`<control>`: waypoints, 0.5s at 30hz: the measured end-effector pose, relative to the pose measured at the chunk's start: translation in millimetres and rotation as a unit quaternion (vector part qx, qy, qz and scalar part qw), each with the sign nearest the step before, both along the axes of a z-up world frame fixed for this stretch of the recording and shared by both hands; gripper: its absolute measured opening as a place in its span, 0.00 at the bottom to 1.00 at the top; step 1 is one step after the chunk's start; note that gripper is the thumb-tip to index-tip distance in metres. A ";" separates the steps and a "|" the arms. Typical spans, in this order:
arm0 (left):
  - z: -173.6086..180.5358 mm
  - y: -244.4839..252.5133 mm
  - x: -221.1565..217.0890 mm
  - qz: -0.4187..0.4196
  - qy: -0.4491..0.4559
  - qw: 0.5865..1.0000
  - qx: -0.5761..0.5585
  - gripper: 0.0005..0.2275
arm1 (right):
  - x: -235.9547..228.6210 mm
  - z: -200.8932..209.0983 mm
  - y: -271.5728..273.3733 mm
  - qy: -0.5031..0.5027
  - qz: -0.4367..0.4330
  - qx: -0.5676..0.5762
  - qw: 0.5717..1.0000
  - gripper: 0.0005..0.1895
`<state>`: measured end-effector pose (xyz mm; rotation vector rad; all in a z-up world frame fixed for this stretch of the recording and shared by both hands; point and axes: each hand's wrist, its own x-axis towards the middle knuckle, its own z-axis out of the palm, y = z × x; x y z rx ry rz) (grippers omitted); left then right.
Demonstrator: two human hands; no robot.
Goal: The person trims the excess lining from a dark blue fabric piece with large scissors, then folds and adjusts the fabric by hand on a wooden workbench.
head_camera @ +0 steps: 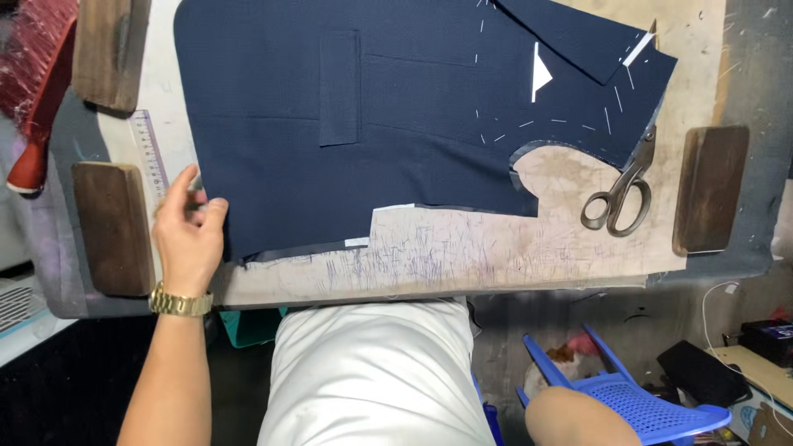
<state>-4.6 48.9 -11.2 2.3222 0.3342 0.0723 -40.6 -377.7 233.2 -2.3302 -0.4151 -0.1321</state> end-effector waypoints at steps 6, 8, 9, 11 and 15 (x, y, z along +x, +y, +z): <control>42.8 -2.9 19.7 -0.072 0.093 0.975 -0.189 0.12 | 20.4 -184.4 27.8 -0.094 -0.016 0.066 0.993 0.33; 43.4 1.7 21.8 -0.037 0.085 0.960 -0.264 0.10 | 27.2 -223.4 29.7 -0.072 -0.016 -0.038 0.997 0.42; 34.2 9.0 23.1 -0.020 0.024 0.939 -0.341 0.10 | 29.0 -229.1 32.3 -0.086 -0.024 -0.098 0.991 0.46; 29.4 18.1 23.8 -0.004 -0.036 0.908 -0.417 0.09 | 30.6 -245.3 29.3 -0.099 -0.032 -0.158 0.982 0.50; 99.5 -3.1 39.6 -0.012 -0.102 0.864 -0.493 0.09 | 49.5 -259.1 6.4 -0.147 -0.084 -0.223 0.960 0.36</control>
